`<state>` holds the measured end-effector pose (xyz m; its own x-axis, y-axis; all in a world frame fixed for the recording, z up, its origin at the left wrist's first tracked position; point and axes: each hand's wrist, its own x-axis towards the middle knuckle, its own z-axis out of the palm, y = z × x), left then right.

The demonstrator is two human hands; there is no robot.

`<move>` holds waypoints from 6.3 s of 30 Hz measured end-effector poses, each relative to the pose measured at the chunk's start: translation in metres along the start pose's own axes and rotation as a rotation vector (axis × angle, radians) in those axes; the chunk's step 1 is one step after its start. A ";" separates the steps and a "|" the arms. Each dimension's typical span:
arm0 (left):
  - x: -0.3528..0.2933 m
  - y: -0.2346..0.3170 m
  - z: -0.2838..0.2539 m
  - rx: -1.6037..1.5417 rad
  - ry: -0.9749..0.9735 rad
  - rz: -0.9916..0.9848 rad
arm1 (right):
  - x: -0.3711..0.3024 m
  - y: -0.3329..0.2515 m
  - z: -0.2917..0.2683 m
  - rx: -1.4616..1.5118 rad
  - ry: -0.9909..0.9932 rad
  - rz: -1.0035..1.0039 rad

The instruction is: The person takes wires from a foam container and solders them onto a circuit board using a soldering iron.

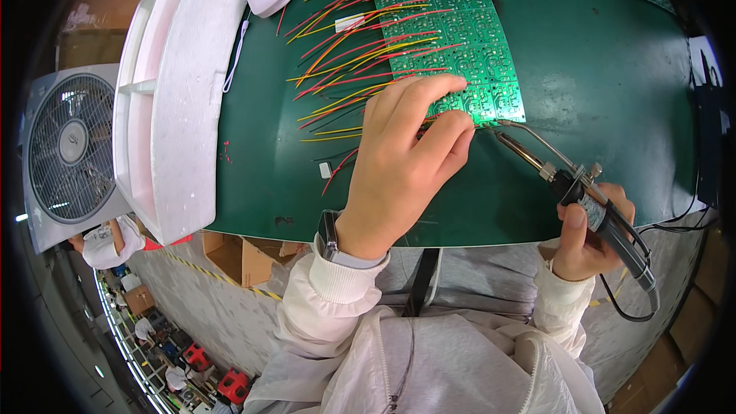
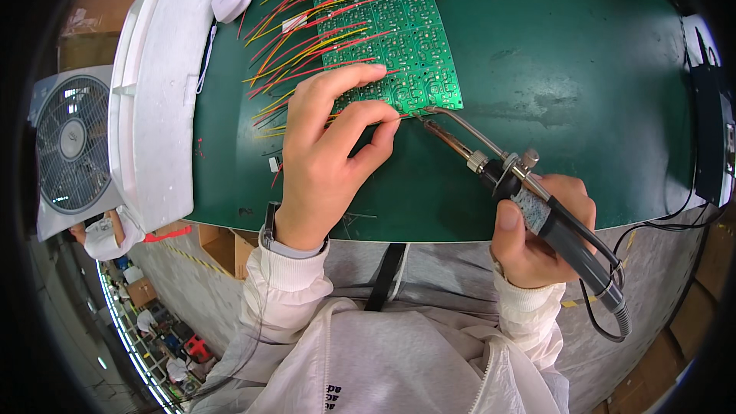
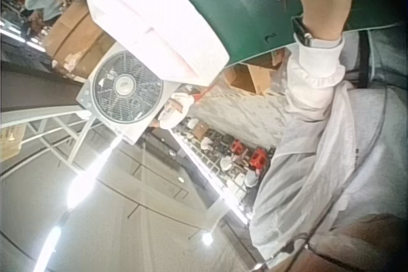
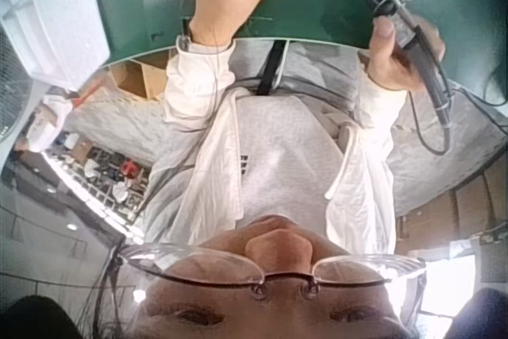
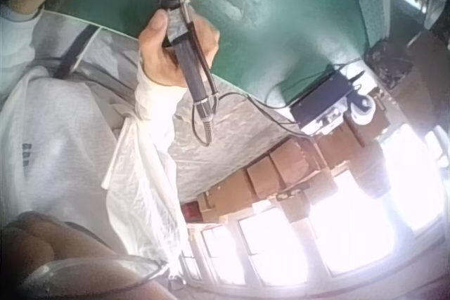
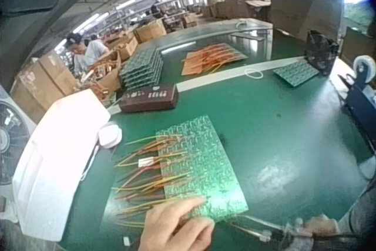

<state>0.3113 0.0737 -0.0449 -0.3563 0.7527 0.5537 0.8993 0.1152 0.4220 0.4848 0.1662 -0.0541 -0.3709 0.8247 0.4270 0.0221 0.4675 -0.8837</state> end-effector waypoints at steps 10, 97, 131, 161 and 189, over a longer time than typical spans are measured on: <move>0.000 0.005 -0.002 0.011 -0.008 -0.061 | 0.003 -0.001 -0.002 -0.070 -0.126 -0.184; -0.098 -0.307 -0.310 0.306 0.285 -0.881 | 0.015 0.011 0.005 0.192 0.155 0.082; 0.072 -0.056 0.005 -0.376 0.075 -0.089 | 0.086 -0.004 0.021 0.428 0.020 0.169; 0.067 -0.060 0.014 -0.287 0.020 -0.107 | 0.101 0.028 0.041 0.127 -0.218 -0.043; 0.067 -0.060 0.019 -0.208 0.065 -0.016 | 0.108 0.024 0.045 0.115 -0.260 -0.164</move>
<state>0.2384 0.1292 -0.0467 -0.3915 0.7075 0.5884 0.8242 -0.0148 0.5662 0.4039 0.2526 -0.0378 -0.5855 0.6258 0.5153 -0.1569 0.5362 -0.8294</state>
